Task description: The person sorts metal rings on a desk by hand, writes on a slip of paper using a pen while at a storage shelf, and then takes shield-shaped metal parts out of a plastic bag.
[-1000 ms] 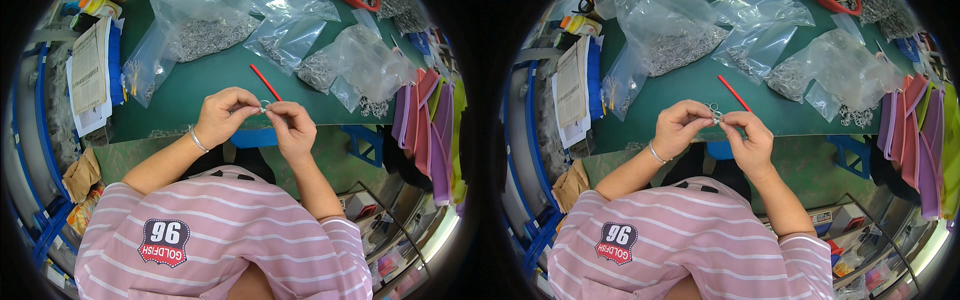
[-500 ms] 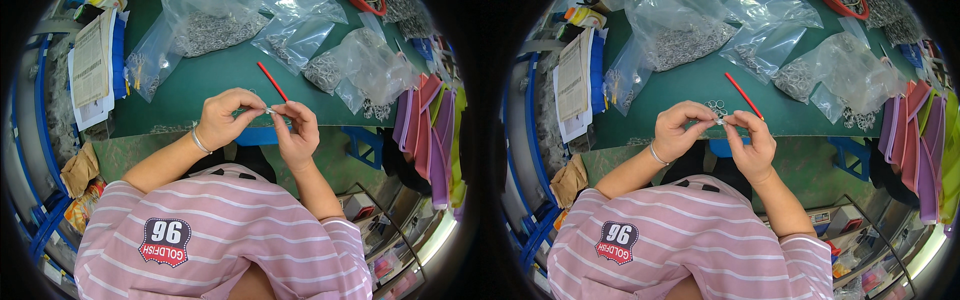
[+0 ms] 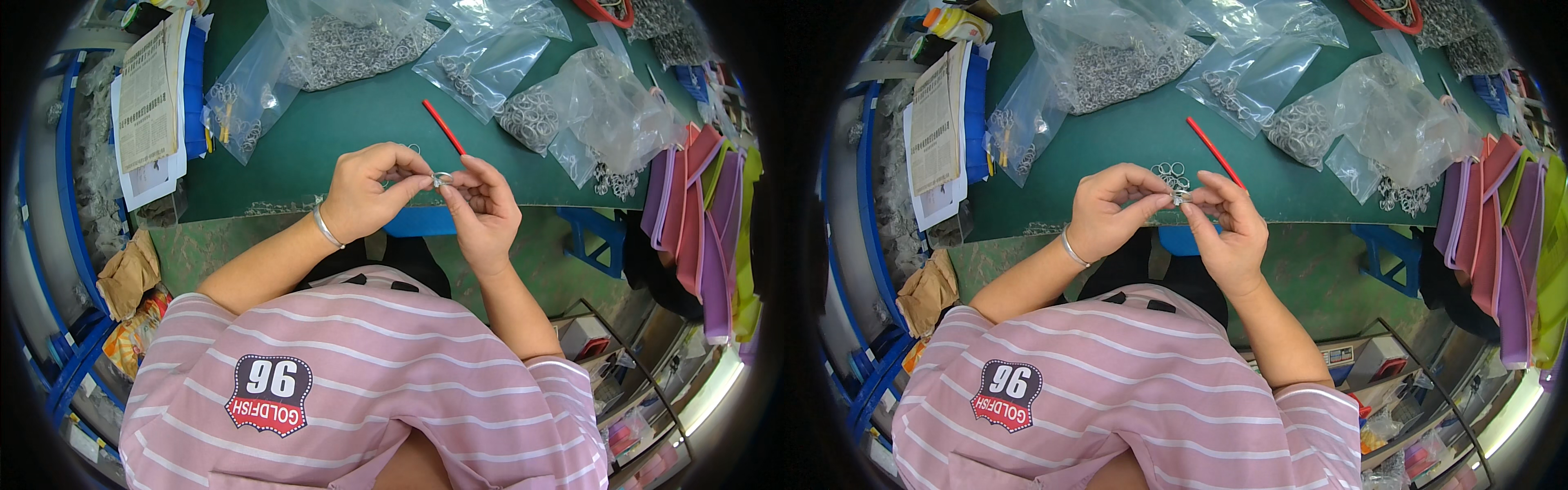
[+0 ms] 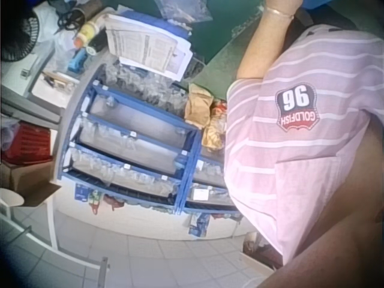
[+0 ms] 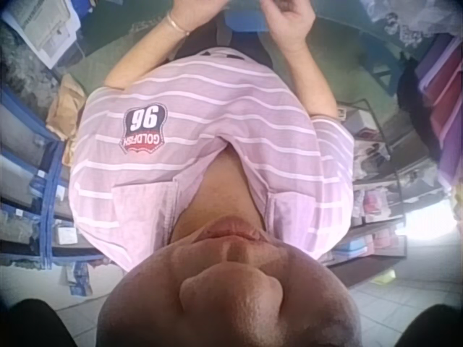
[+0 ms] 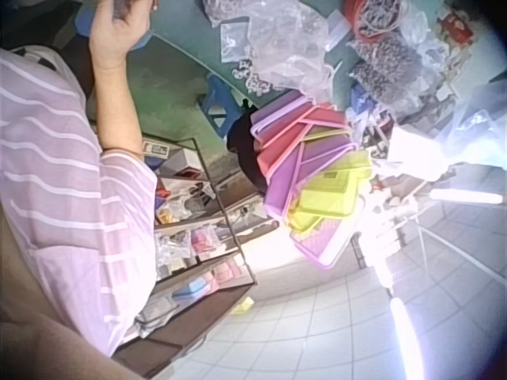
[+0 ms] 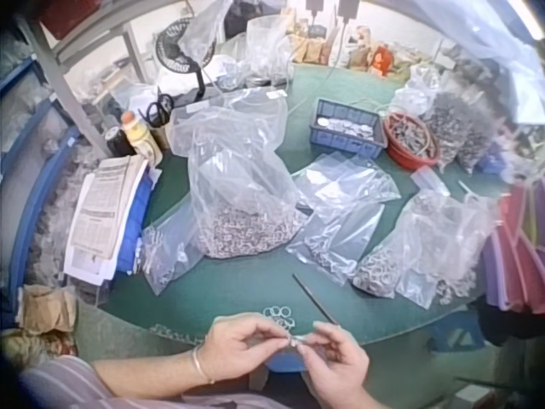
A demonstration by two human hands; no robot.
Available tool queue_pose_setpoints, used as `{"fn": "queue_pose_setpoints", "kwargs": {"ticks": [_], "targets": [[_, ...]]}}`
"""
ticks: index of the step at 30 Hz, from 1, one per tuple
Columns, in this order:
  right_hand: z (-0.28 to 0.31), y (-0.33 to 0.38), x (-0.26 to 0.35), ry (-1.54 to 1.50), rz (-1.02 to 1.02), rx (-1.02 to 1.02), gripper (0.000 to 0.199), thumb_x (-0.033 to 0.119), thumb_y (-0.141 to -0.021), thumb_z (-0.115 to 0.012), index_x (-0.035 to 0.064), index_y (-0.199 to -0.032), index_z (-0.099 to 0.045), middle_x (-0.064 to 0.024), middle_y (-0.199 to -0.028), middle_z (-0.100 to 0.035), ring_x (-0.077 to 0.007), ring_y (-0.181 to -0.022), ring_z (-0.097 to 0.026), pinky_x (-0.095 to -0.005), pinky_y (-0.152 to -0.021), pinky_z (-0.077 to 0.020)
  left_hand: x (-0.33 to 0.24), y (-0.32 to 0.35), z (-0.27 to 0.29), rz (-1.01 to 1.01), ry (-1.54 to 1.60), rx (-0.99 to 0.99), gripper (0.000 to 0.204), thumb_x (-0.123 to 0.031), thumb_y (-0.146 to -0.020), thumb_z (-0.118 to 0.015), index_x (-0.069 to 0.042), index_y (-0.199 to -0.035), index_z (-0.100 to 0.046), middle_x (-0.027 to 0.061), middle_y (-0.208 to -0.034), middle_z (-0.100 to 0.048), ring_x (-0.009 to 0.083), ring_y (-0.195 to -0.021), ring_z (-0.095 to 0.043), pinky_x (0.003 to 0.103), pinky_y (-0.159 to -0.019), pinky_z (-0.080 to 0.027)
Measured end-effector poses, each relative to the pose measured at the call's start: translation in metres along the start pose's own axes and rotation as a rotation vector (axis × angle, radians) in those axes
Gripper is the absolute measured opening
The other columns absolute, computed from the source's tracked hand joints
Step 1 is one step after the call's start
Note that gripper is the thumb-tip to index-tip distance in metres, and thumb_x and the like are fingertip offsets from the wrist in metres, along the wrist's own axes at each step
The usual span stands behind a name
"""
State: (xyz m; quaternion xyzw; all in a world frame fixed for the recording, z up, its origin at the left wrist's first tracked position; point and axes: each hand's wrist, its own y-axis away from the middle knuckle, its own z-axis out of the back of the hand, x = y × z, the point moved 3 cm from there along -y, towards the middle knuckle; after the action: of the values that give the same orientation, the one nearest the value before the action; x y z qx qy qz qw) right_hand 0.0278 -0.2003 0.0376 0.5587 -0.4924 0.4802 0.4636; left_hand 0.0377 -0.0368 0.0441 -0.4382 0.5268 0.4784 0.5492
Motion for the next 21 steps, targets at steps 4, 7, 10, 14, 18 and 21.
{"fn": "queue_pose_setpoints", "kwargs": {"ticks": [4, 7, 10, 14, 18, 21], "targets": [[0.002, -0.002, 0.001, 0.113, 0.123, 0.057, 0.028, -0.01, -0.075, -0.062, -0.0033, -0.103, -0.06, -0.0095, -0.09, -0.059, -0.0159, -0.083, -0.061, -0.0255, -0.075, -0.0513, 0.0, -0.001, 0.0, -0.012, -0.008, 0.018, 0.01, 0.003, -0.078, -0.064, 0.004, -0.088, -0.06, 0.0101, -0.087, -0.063, 0.0139, -0.078, -0.063, 0.024, -0.069, -0.052], [0.0, -0.002, 0.003, 0.121, 0.12, 0.033, 0.022, -0.008, -0.075, -0.063, -0.0032, -0.096, -0.063, -0.0094, -0.087, -0.059, -0.0155, -0.08, -0.06, -0.0244, -0.071, -0.0509, -0.001, -0.002, -0.001, -0.039, -0.022, 0.033, 0.01, 0.002, -0.079, -0.063, 0.004, -0.088, -0.061, 0.01, -0.087, -0.063, 0.0134, -0.078, -0.063, 0.024, -0.069, -0.052], [0.002, -0.005, -0.002, 0.222, 0.118, 0.066, 0.016, -0.005, -0.076, -0.062, -0.0024, -0.091, -0.063, -0.0086, -0.083, -0.059, -0.0136, -0.074, -0.059, -0.0237, -0.065, -0.0494, 0.002, -0.002, 0.001, -0.071, -0.104, 0.074, 0.009, 0.001, -0.08, -0.062, 0.004, -0.089, -0.06, 0.0095, -0.086, -0.063, 0.0128, -0.077, -0.063, 0.024, -0.068, -0.051], [0.008, -0.016, -0.019, 0.456, -0.004, 0.029, 0.006, -0.002, -0.077, -0.061, -0.0014, -0.083, -0.061, -0.0089, -0.077, -0.059, -0.0143, -0.063, -0.058, -0.0251, -0.059, -0.0466, 0.037, -0.001, 0.012, 0.16, -0.074, -0.06, 0.009, -0.002, -0.083, -0.06, 0.003, -0.091, -0.06, 0.008, -0.084, -0.064, 0.0122, -0.075, -0.063, 0.023, -0.066, -0.051], [0.016, -0.023, -0.059, 0.659, 0.018, 0.134, 0.011, -0.005, -0.073, -0.059, -0.0006, -0.082, -0.06, -0.014, -0.079, -0.057, -0.0271, -0.069, -0.059, -0.0337, -0.062, -0.0476, 0.064, 0.003, 0.03, 0.323, -0.286, -0.08, 0.013, -0.005, -0.081, -0.06, 0.002, -0.092, -0.06, 0.0085, -0.081, -0.065, 0.0139, -0.072, -0.063, 0.025, -0.065, -0.051], [0.003, -0.025, -0.07, 0.697, 0.066, 0.234, 0.014, -0.006, -0.071, -0.058, -0.0012, -0.084, -0.058, -0.015, -0.083, -0.056, -0.0309, -0.073, -0.058, -0.0361, -0.065, -0.0471, 0.079, 0.011, 0.029, 0.436, -0.372, -0.004, 0.016, -0.006, -0.077, -0.063, 0.001, -0.092, -0.06, 0.0109, -0.081, -0.066, 0.0187, -0.073, -0.065, 0.029, -0.067, -0.051]]}}
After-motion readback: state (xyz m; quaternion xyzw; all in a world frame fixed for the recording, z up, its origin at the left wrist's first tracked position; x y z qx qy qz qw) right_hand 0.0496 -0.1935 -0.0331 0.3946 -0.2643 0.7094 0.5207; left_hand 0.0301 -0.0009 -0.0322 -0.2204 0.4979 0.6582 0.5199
